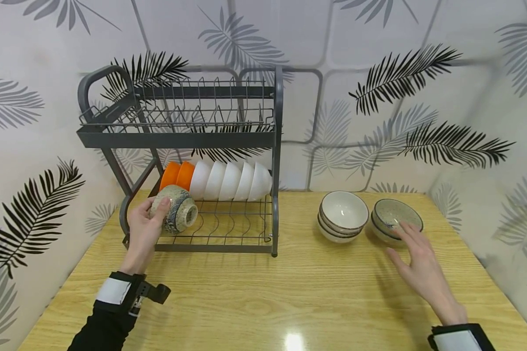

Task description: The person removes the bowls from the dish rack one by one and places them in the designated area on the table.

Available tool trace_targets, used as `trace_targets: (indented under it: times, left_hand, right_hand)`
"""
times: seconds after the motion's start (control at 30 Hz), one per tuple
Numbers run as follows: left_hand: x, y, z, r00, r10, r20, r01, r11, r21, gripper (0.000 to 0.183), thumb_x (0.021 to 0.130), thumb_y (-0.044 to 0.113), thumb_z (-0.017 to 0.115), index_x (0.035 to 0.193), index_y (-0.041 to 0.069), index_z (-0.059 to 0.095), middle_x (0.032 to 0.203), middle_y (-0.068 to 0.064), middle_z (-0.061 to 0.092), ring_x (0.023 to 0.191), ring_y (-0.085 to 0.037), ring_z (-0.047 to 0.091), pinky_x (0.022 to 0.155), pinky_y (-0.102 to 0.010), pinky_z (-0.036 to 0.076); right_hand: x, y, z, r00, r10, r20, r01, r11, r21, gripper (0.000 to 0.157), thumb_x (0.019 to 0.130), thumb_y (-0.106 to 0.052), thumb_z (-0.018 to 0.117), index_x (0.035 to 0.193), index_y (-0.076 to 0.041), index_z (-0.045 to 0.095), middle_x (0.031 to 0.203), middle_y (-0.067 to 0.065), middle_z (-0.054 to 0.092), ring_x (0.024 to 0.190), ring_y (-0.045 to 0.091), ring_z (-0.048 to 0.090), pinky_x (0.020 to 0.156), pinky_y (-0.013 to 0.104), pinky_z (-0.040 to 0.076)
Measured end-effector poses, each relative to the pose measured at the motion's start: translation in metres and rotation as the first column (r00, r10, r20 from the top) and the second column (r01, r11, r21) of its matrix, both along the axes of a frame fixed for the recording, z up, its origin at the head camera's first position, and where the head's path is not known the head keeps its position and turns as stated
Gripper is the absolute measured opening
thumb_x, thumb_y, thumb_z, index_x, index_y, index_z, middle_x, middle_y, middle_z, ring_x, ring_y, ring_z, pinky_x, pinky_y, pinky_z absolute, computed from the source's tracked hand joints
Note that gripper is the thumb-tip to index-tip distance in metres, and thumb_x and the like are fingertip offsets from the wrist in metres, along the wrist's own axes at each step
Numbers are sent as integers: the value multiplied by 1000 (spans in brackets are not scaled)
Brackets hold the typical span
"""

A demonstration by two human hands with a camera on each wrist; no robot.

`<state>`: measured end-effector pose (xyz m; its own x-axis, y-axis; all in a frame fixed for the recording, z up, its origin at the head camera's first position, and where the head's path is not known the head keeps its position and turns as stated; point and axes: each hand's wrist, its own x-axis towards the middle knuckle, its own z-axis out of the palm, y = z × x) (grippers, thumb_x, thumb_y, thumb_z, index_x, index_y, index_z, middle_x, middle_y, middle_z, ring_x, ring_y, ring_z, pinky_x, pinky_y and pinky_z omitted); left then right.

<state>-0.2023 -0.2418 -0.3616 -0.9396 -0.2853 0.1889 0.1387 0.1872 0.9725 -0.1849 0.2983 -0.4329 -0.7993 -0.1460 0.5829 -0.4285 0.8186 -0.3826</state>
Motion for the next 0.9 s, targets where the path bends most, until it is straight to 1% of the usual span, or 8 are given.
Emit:
trace_targets:
  times: [0.13, 0.3, 0.4, 0.53, 0.63, 0.73, 0.83, 0.9]
  left_hand:
    - [5, 10, 3, 998, -57, -10, 56, 997, -59, 46, 105, 33, 53, 133, -4, 54, 102, 20, 60, 93, 6, 60, 79, -10, 50]
    - [11, 21, 3, 994, -108, -35, 103, 986, -130, 43, 105, 31, 54, 130, -4, 57, 101, 14, 62, 89, 1, 61, 75, -14, 53]
    - [13, 27, 2, 988, -135, -77, 119, 975, -190, 37, 105, 26, 55, 126, -4, 59, 103, 2, 64, 84, -1, 60, 71, -15, 52]
    - [14, 34, 1, 972, -189, -140, 146, 952, -268, 29, 103, 18, 57, 122, -3, 62, 104, -14, 65, 72, -3, 54, 59, -18, 46]
    - [17, 38, 0, 961, -221, -164, 165, 939, -303, 25, 102, 16, 59, 121, 0, 63, 91, -14, 64, 55, -4, 45, 48, -21, 38]
    - [19, 43, -1, 954, -237, -181, 166, 927, -337, 23, 101, 15, 61, 120, 2, 65, 88, -13, 66, 52, -4, 45, 47, -22, 39]
    - [21, 49, -2, 952, -232, -201, 136, 906, -402, 22, 100, 15, 63, 118, 3, 67, 98, -17, 71, 65, -4, 55, 55, -20, 45]
    - [22, 53, -3, 951, -223, -215, 107, 887, -449, 21, 98, 15, 65, 116, 4, 68, 99, -17, 72, 71, -7, 59, 57, -21, 47]
  right_hand:
    - [2, -6, 3, 1000, 7, -5, -7, 1000, 2, 47, 85, -1, 74, 129, 5, 59, 145, 38, 45, 135, 59, 39, 116, 70, 26]
    - [7, -14, 6, 1000, 29, 4, -29, 1000, -10, 47, 88, -4, 72, 132, 4, 58, 148, 36, 44, 139, 57, 36, 116, 71, 25]
    - [9, -19, 8, 999, 41, -13, -41, 999, -7, 47, 88, -4, 72, 132, 3, 58, 147, 35, 45, 138, 57, 37, 117, 69, 26]
    - [11, -27, 11, 996, 62, -57, -62, 998, 1, 47, 86, -3, 73, 130, 3, 59, 146, 35, 47, 137, 56, 39, 122, 63, 24]
    - [12, -33, 13, 994, 79, -79, -79, 997, 7, 47, 85, -3, 73, 130, 3, 60, 146, 33, 48, 138, 54, 39, 125, 58, 23]
    - [14, -40, 15, 992, 95, -88, -94, 995, 10, 48, 85, -2, 73, 131, 3, 60, 147, 31, 48, 140, 52, 39, 127, 53, 22]
    - [16, -46, 15, 990, 112, -90, -111, 994, 15, 49, 85, -2, 74, 131, 3, 60, 148, 30, 48, 143, 49, 38, 129, 47, 21]
    - [17, -50, 16, 989, 121, -89, -120, 993, 18, 49, 85, -3, 73, 132, 3, 59, 149, 29, 48, 145, 46, 36, 130, 42, 17]
